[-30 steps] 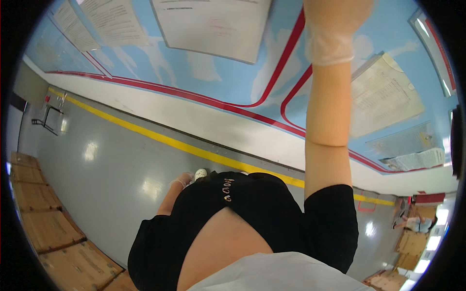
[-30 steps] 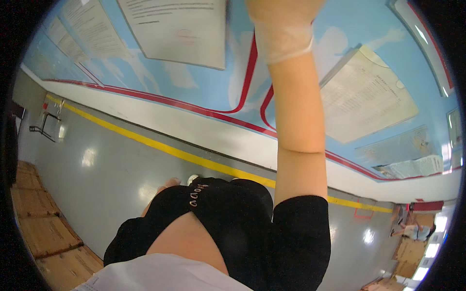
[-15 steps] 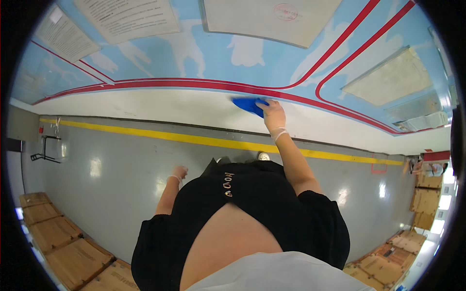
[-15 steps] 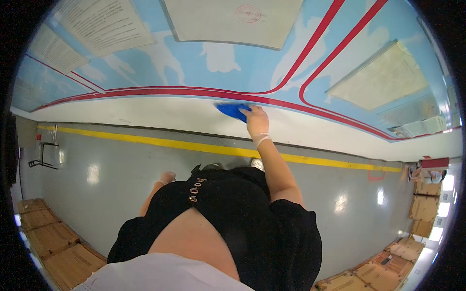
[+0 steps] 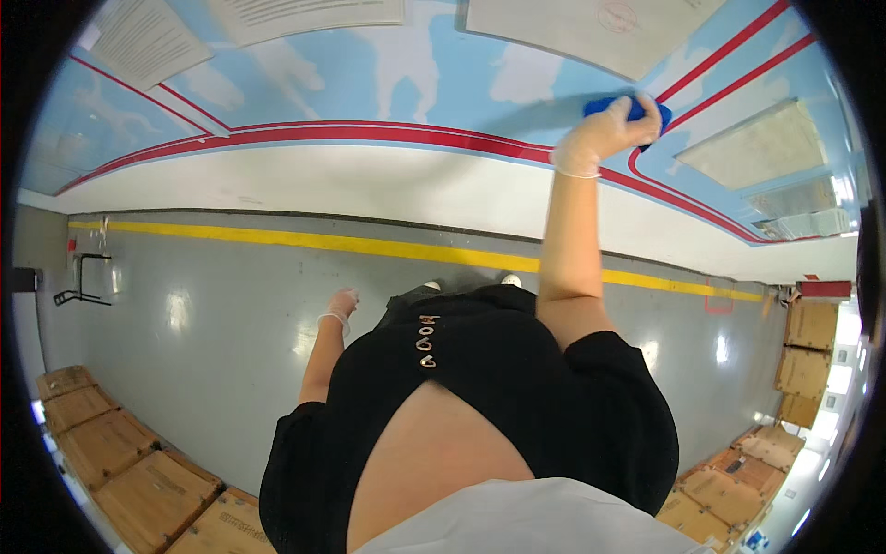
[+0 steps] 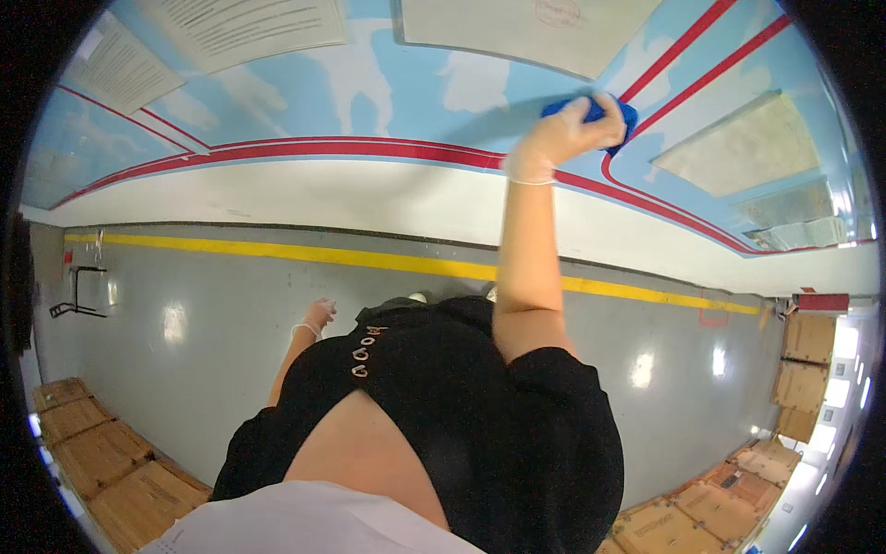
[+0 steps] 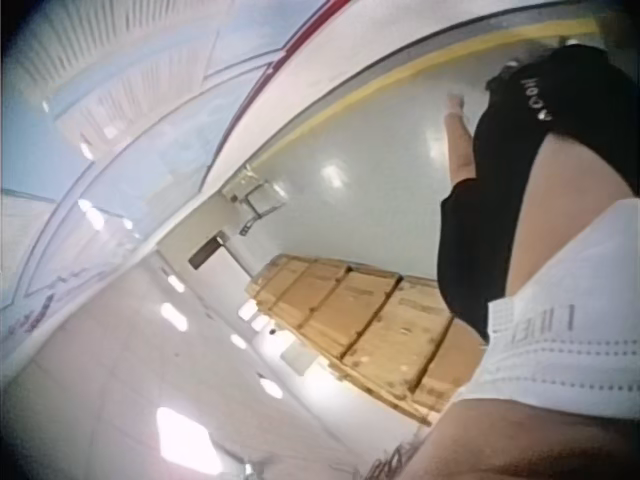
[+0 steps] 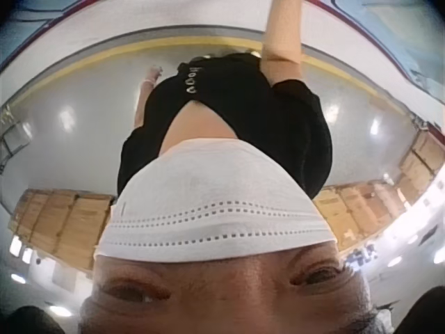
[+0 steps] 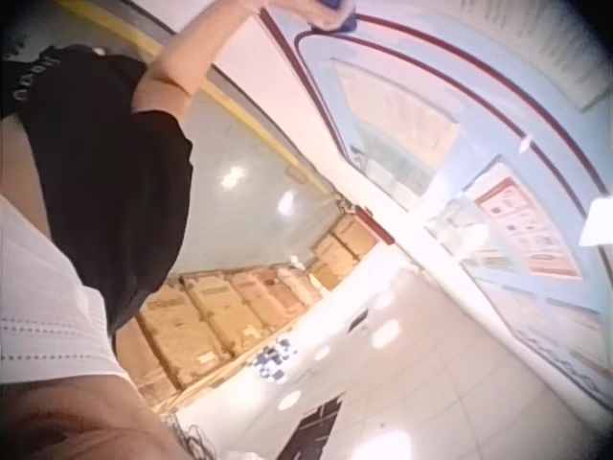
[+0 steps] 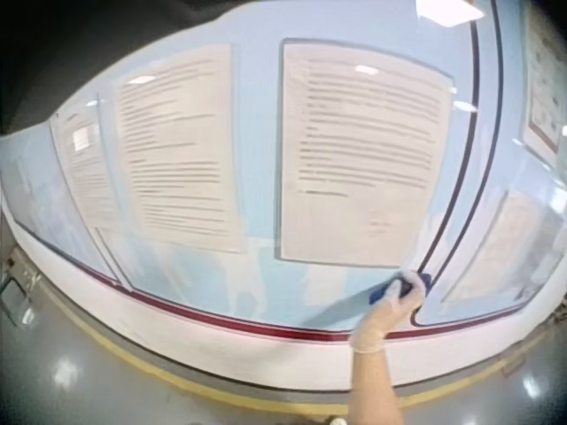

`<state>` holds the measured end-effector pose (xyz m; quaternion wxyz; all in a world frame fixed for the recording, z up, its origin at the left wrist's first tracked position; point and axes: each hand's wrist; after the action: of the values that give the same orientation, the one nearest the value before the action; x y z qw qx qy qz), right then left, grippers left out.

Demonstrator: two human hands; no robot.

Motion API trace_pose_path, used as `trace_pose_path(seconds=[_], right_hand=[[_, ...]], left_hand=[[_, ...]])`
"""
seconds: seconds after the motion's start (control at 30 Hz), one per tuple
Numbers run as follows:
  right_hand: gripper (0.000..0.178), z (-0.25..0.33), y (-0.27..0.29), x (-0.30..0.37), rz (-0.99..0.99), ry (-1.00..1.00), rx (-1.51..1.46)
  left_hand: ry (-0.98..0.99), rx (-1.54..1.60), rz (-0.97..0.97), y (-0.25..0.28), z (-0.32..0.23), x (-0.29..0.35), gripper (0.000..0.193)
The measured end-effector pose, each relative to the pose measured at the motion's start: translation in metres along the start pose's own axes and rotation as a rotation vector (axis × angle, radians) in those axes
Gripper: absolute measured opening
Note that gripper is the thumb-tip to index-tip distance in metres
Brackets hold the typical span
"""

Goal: Cleaning a wall-mounted bulletin board using a blue cloth.

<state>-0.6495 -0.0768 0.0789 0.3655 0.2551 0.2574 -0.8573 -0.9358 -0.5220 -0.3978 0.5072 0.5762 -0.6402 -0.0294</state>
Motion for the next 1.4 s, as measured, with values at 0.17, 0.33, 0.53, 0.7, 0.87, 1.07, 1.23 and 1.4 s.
trace_pose_path(seconds=[0.17, 0.33, 0.53, 0.7, 0.87, 1.07, 1.23, 1.4], right_hand=[[0.022, 0.048, -0.038, 0.102, 0.386, 0.299, -0.040], [0.026, 0.068, -0.069, 0.125, 0.502, 0.461, 0.054], [0.029, 0.052, -0.059, 0.128, 1.373, 1.014, 0.259], [0.035, -0.049, -0.004, 0.161, 2.157, 0.594, 0.189], [0.044, -0.083, 0.075, 0.067, 1.707, 0.227, 0.175], [0.045, 0.013, 0.071, -0.059, 0.396, 0.435, -0.016], [0.036, -0.053, 0.028, -0.024, 0.154, 0.395, 0.139], [0.033, -0.054, 0.026, 0.072, 0.593, 0.738, 0.444]], left_hand=[[0.162, 0.360, -0.076, -0.033, -0.008, 0.021, 0.018], [-0.047, -0.334, 0.028, -0.071, 0.032, 0.072, 0.015], [-0.063, -0.161, 0.104, 0.038, -0.071, 0.096, 0.031], [0.082, -0.233, 0.020, 0.041, -0.029, 0.020, 0.034], [-0.172, 0.217, -0.274, 0.064, -0.082, -0.024, 0.034], [-0.125, -0.253, 0.074, 0.035, -0.069, -0.012, 0.022], [-0.363, -0.381, 0.097, 0.012, -0.024, -0.013, 0.014], [-0.010, -0.096, 0.010, -0.009, 0.016, -0.020, 0.011]])
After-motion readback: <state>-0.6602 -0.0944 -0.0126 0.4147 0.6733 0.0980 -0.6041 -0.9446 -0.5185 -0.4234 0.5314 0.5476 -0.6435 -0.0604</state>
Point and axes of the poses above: each hand's wrist, its own x-axis away from the middle knuckle, its own y-axis out of the back of the hand, z = x × y, and after that the axes turned 1 degree about y, right-handed
